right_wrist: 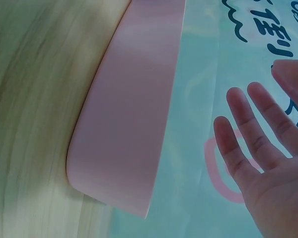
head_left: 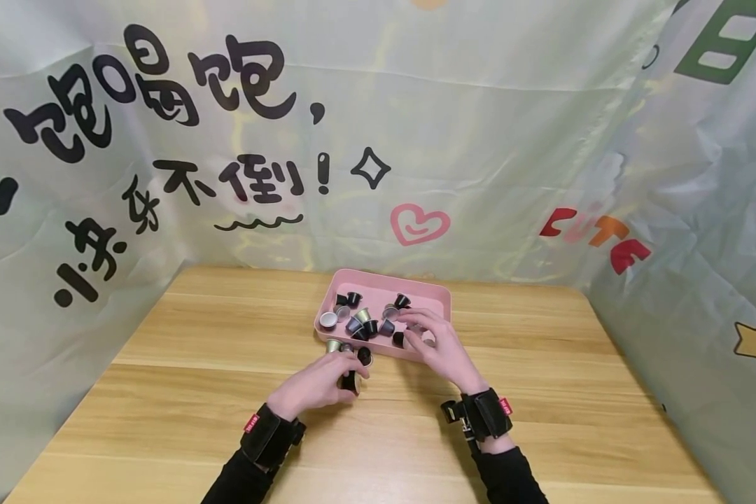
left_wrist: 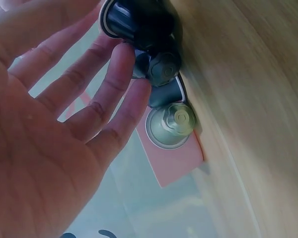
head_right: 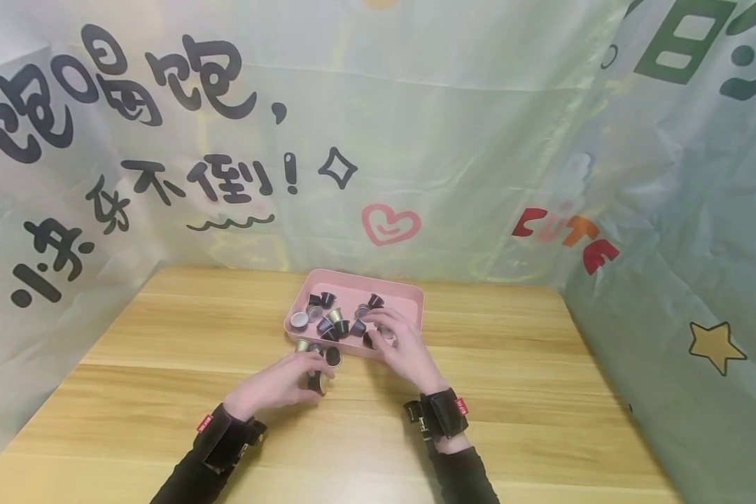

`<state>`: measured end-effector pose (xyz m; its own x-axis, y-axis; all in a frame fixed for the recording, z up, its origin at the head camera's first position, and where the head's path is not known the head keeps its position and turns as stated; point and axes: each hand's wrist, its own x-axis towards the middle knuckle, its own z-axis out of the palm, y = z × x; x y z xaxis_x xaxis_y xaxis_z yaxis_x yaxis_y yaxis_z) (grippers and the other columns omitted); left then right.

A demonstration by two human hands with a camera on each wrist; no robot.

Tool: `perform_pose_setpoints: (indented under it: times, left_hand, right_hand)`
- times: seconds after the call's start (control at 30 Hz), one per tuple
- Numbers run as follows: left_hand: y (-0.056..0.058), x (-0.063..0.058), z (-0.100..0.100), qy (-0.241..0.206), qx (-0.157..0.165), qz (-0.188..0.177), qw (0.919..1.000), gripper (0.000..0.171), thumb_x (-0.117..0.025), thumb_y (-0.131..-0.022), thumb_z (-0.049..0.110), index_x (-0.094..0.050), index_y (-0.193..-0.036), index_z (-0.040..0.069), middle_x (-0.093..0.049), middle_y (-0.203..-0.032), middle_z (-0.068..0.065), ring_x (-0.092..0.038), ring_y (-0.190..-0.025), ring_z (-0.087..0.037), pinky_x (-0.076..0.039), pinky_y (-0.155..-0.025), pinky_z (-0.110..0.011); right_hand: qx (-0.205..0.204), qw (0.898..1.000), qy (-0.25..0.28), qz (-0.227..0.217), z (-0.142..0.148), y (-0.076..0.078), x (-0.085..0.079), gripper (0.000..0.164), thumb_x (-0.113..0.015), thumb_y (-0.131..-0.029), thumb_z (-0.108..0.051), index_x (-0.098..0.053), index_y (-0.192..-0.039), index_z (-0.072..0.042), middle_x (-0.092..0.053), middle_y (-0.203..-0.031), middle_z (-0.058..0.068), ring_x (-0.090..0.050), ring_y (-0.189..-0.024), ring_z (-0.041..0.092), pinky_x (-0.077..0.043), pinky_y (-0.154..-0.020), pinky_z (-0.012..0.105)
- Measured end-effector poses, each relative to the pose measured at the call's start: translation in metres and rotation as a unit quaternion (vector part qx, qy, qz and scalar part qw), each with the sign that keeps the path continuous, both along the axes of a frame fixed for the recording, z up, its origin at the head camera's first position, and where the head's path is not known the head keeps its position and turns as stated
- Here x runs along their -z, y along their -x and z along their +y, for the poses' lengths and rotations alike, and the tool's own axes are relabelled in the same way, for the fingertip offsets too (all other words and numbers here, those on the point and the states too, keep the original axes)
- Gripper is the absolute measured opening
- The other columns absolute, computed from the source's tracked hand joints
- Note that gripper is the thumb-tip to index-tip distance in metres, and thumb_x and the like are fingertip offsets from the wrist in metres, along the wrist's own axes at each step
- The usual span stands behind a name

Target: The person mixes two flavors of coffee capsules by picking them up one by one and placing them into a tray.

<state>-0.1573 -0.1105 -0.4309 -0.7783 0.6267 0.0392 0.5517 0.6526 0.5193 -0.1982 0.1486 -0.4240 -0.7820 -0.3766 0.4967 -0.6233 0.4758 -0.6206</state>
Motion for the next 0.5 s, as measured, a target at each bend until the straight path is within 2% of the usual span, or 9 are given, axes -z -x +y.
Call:
perform_pose_setpoints:
  times: [0.2, 0.5]
  left_hand:
    - [0.0001, -0.0004, -0.0003, 0.005, 0.001, 0.012, 0.9999, 0.036, -0.08, -0.082, 0.007, -0.071, -0.116, 0.009, -0.067, -0.124, -0.009, -0.062, -0.119, -0.029, -0.051, -0.105, -0.048]
    - [-0.0006, 0.001, -0.0007, 0.015, -0.001, 0.034, 0.9993, 0.036, -0.08, -0.081, 0.007, -0.071, -0.116, 0.009, -0.068, -0.12, -0.007, -0.064, -0.114, -0.027, -0.054, -0.102, -0.046]
  right_hand:
    - [-0.008, 1.0, -0.001, 0.013, -0.0013, 0.0002, 0.0016, 0.028, -0.067, -0.092, 0.0, -0.07, -0.12, 0.0, -0.067, -0.126, 0.018, -0.068, -0.097, 0.028, -0.06, -0.079, 0.034]
    - [-0.018, 1.0, 0.012, 0.003, -0.0014, 0.0002, 0.0033, 0.029, -0.065, -0.091, 0.005, -0.069, -0.119, 0.0, -0.068, -0.126, 0.019, -0.068, -0.093, 0.024, -0.057, -0.079, 0.024]
